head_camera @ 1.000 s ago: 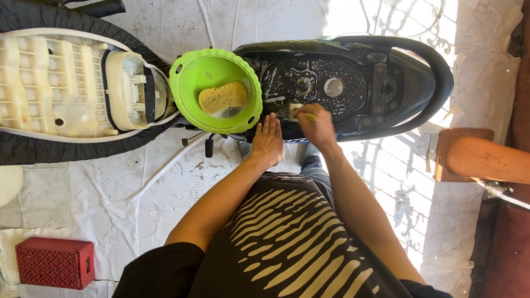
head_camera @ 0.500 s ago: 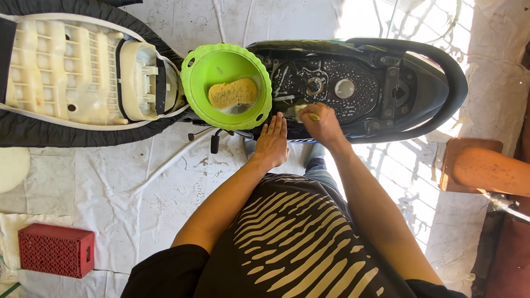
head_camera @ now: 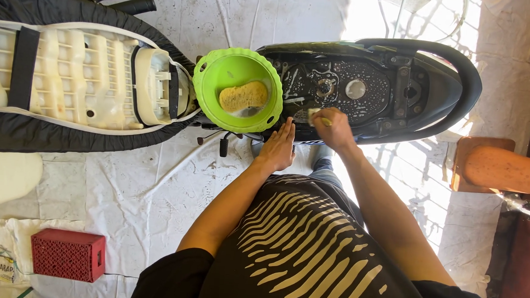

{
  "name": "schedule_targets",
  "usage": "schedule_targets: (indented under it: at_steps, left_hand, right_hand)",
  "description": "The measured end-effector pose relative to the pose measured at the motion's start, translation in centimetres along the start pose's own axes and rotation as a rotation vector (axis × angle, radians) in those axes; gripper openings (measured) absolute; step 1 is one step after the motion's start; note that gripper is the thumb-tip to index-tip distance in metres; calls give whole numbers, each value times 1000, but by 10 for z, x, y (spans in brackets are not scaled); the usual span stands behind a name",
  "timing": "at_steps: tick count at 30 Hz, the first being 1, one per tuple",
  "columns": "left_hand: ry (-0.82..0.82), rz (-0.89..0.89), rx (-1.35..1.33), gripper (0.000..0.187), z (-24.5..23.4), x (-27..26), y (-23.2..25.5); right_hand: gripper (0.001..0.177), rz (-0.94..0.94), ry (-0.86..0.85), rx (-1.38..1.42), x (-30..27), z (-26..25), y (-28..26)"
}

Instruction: The person cleans the under-seat storage compartment of a motorcycle using a sponge and soapy water from a green bucket. They scrub the interior surfaces of the compartment thoroughly, repeatedly dipping the sponge into the bucket to reload it with soap.

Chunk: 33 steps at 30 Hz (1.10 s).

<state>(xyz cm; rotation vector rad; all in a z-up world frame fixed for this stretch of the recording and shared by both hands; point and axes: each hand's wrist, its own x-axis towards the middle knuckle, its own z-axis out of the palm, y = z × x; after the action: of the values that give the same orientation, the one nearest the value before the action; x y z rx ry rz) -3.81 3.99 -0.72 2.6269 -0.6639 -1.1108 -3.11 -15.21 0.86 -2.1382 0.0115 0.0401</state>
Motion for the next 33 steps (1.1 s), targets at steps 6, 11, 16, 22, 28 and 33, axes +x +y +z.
schedule_targets:
  at_steps: [6, 11, 16, 22, 28, 33]
  left_hand:
    - [-11, 10, 4, 93, 0, 0, -5]
    - [-10, 26, 27, 93, -10, 7, -11]
    - [-25, 33, 13, 94, 0, 6, -4]
    - [-39, 47, 14, 96, -3, 16, 4]
    - [-53, 46, 48, 98, -1, 23, 1]
    - [-70, 22, 41, 94, -9, 26, 11]
  right_hand:
    - [8, 17, 14, -32, 12, 28, 8]
    - [8, 24, 48, -61, -2, 28, 19]
    - [8, 44, 43, -93, 4, 19, 27]
    - [7, 60, 16, -129, 5, 29, 4]
    - [8, 116, 27, -304, 7, 8, 30]
    - [7, -76, 186, -316, 22, 47, 38]
